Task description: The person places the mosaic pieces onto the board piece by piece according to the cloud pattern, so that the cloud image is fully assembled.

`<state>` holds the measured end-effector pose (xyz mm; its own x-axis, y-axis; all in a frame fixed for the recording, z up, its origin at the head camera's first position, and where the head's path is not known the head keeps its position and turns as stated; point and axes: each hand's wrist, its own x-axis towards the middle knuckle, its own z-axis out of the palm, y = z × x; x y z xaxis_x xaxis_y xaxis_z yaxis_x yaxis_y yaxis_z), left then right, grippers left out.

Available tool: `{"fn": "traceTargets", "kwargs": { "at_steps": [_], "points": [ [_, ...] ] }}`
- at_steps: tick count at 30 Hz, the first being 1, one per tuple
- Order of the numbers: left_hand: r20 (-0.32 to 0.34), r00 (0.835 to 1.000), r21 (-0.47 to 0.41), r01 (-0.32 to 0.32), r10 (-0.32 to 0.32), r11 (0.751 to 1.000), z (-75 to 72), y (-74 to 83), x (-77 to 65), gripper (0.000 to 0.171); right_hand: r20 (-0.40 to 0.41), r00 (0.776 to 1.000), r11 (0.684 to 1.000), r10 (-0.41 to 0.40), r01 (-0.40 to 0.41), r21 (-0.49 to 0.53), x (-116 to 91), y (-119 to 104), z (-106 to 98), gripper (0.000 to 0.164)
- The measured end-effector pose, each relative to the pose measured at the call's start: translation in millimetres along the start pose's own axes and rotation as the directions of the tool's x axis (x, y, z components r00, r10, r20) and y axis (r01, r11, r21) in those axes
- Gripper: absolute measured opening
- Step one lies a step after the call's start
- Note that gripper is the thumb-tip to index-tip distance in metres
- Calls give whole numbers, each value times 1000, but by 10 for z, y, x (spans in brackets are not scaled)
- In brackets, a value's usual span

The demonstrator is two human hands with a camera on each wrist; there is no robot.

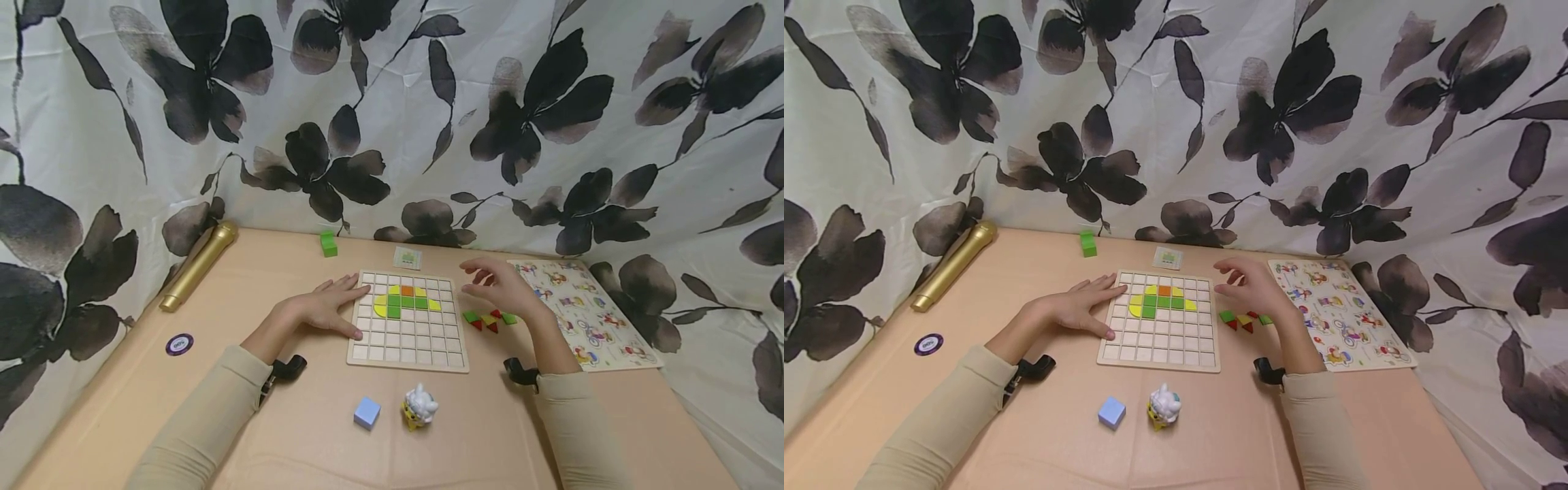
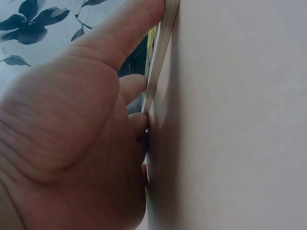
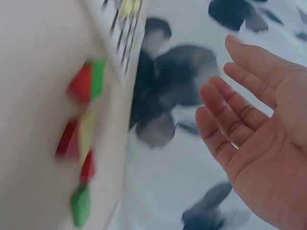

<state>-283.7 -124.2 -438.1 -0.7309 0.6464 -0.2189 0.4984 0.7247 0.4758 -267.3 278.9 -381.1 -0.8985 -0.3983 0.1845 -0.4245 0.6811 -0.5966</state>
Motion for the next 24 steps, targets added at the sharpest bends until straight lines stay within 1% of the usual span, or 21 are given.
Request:
{"fn": "traceTargets", "kwargs": {
  "at_steps": [3,6,8,10,12,15,18,19,22,24],
  "points": [
    [-1,1000,-2,4,-4,1000,-5,2,-3,110,-14,998,998,56,-56,-14,-92,161,-109,42],
    [2,1000,-3,10,-10,1000,-7,6,-7,110,-21,996,996,82,-82,-27,-163,319,-192,40],
    [1,1000,-2,3,-3,1000,-3,6,-4,109,-3,995,995,100,-101,-21,-193,404,-222,37],
    [1,1000,-1,-3,3,1000,1,3,-1,109,34,993,994,113,-112,-19,-207,470,-224,36],
    [2,1000,0,-6,6,1000,5,-2,3,109,85,988,992,130,-129,-16,-204,509,-195,35],
    [2,1000,-1,-8,8,1000,2,-4,3,109,169,978,993,119,-121,-3,-180,518,-112,34],
    [4,1000,-6,-8,8,1000,-9,7,-3,109,247,963,993,107,-113,13,-144,482,1,30],
    [5,1000,-6,-7,7,1000,-13,11,-6,109,268,956,992,117,-126,16,-131,463,41,28],
    [4,1000,-9,-6,6,1000,-11,6,3,108,298,941,986,158,-168,6,-103,426,150,23],
    [4,1000,-7,-6,6,1000,-9,2,6,109,306,936,983,177,-186,0,-91,410,202,20]
  ]
}}
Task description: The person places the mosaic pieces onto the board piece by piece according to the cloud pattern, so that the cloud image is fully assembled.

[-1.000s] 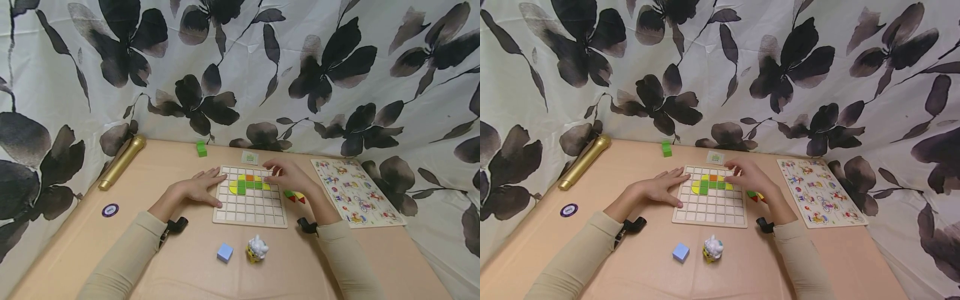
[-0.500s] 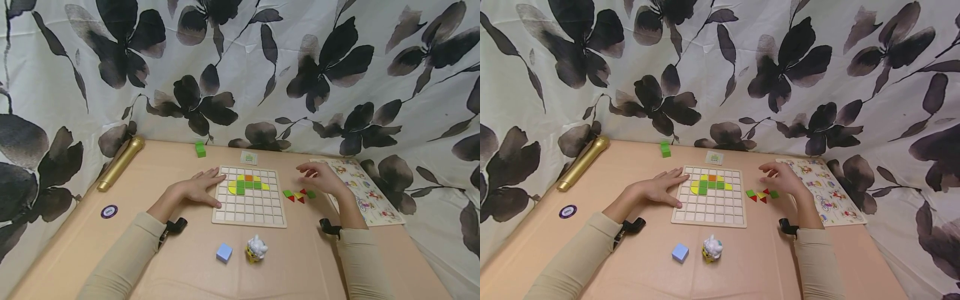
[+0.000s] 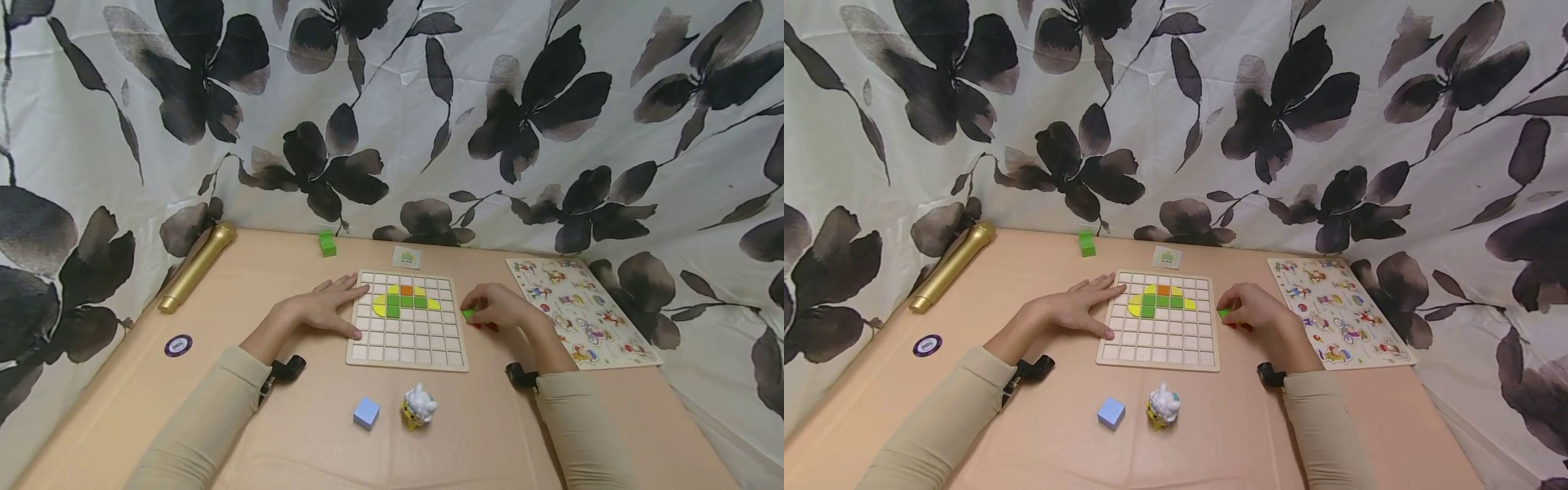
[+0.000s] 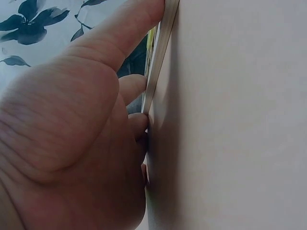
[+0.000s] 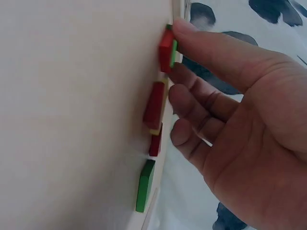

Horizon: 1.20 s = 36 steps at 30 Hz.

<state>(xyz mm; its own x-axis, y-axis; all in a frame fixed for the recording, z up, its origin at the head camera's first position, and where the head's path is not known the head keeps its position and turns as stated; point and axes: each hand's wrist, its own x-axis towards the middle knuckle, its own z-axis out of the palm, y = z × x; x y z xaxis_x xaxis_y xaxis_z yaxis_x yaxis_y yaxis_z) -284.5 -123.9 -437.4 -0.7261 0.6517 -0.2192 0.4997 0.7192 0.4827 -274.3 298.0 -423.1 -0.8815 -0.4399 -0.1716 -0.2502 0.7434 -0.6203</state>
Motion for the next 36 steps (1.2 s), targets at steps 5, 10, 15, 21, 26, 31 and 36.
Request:
{"fn": "traceTargets", "kwargs": {
  "at_steps": [5,10,15,21,26,31,36],
  "points": [
    [-2,1000,2,0,0,1000,1,-4,-1,108,-8,1000,1000,-25,25,-4,29,-33,31,11],
    [-5,1000,-3,7,-7,1000,-9,5,-3,108,-128,989,997,-70,67,-25,38,-22,-12,5],
    [-2,1000,-2,19,-19,1000,-22,17,-16,109,-258,957,990,-134,142,13,61,-53,-62,13],
    [-6,1000,-9,10,-10,1000,-24,-3,-23,109,-256,955,982,-147,172,76,96,-320,-34,25],
    [-7,1000,-10,10,-10,1000,-17,-10,-19,109,-208,959,975,-193,211,65,215,-543,81,28],
    [-2,1000,3,7,-7,1000,0,-20,-4,110,-124,959,966,-254,258,15,363,-726,242,26],
    [7,1000,11,13,-13,1000,5,-19,7,110,9,963,963,-269,269,-4,491,-832,371,24]
  ]
}}
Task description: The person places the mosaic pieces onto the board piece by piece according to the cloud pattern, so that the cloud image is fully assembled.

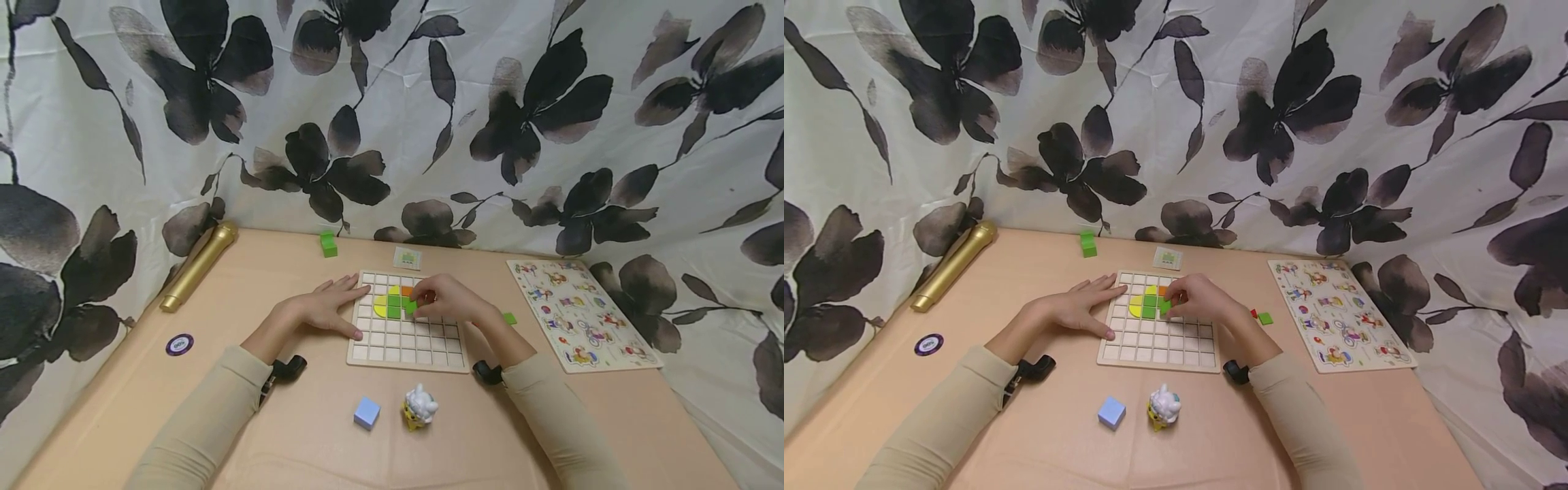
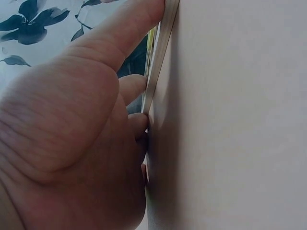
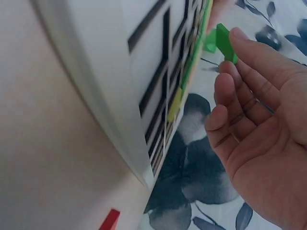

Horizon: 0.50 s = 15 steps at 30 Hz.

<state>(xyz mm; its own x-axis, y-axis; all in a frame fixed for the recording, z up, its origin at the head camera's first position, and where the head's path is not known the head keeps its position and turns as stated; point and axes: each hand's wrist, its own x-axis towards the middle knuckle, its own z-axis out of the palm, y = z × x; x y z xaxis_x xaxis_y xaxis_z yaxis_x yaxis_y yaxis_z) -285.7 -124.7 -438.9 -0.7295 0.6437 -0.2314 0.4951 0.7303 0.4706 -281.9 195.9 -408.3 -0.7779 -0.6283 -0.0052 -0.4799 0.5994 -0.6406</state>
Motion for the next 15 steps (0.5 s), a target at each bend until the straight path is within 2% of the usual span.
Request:
{"fn": "traceTargets", "kwargs": {
  "at_steps": [3,8,15],
  "points": [
    [0,1000,4,-4,4,1000,-1,3,4,109,43,999,1000,3,-2,-28,45,-2,41,22],
    [2,1000,4,-5,5,1000,-7,8,4,110,64,998,997,-3,8,-80,88,31,88,21],
    [-3,1000,1,-13,13,1000,0,7,0,109,54,998,995,16,-11,-98,71,41,105,26]
  ]
}}
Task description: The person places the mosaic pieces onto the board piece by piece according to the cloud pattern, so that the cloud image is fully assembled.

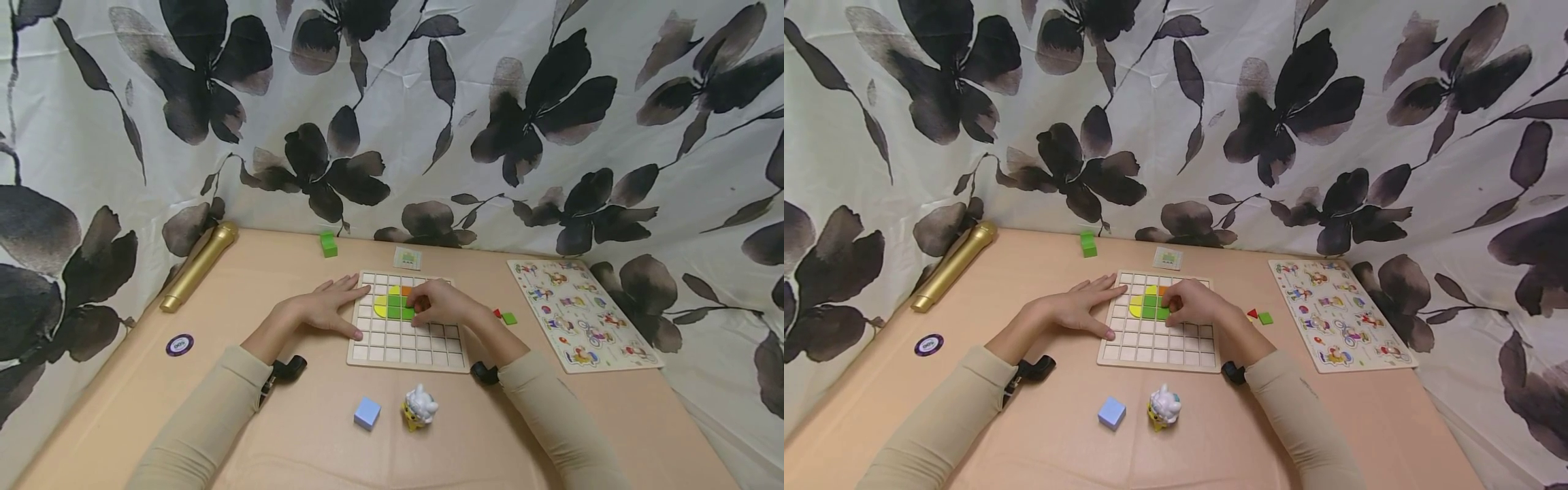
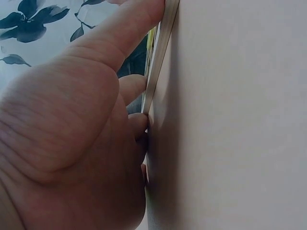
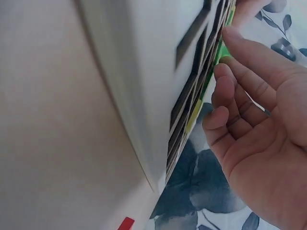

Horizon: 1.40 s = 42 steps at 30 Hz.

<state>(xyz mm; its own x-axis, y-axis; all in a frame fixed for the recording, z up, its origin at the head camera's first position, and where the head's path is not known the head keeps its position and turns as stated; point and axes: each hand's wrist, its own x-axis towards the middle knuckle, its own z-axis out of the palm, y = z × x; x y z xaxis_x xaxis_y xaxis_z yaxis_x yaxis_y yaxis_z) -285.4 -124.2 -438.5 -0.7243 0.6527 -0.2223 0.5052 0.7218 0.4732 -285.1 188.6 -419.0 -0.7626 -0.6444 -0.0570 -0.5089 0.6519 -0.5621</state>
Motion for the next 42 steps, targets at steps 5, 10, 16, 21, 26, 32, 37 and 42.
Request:
{"fn": "traceTargets", "kwargs": {
  "at_steps": [5,10,16,21,26,32,37,42],
  "points": [
    [-3,1000,-3,0,0,1000,13,11,-7,108,-102,995,999,17,-11,52,-185,37,-134,37],
    [-2,1000,-10,0,0,1000,20,13,-14,109,-260,964,995,52,-27,100,-493,197,-404,42],
    [-4,1000,-21,16,-17,1000,11,2,-21,110,-312,938,988,149,-127,89,-842,485,-699,39],
    [-4,1000,-26,18,-18,1000,3,9,-27,111,-253,934,968,250,-249,38,-1071,709,-813,37],
    [-8,1000,-18,17,-17,1000,11,4,-18,110,-176,931,948,319,-318,36,-1231,906,-835,35],
    [-7,1000,-13,19,-19,1000,10,6,-8,110,-73,935,936,347,-340,96,-1301,1023,-805,31],
    [-5,1000,-12,15,-15,1000,12,0,-1,110,-30,944,942,329,-325,85,-1256,1057,-737,25],
    [-2,1000,-9,14,-14,1000,8,1,-5,110,-36,950,948,309,-305,86,-1236,1078,-699,19]
  ]
}}
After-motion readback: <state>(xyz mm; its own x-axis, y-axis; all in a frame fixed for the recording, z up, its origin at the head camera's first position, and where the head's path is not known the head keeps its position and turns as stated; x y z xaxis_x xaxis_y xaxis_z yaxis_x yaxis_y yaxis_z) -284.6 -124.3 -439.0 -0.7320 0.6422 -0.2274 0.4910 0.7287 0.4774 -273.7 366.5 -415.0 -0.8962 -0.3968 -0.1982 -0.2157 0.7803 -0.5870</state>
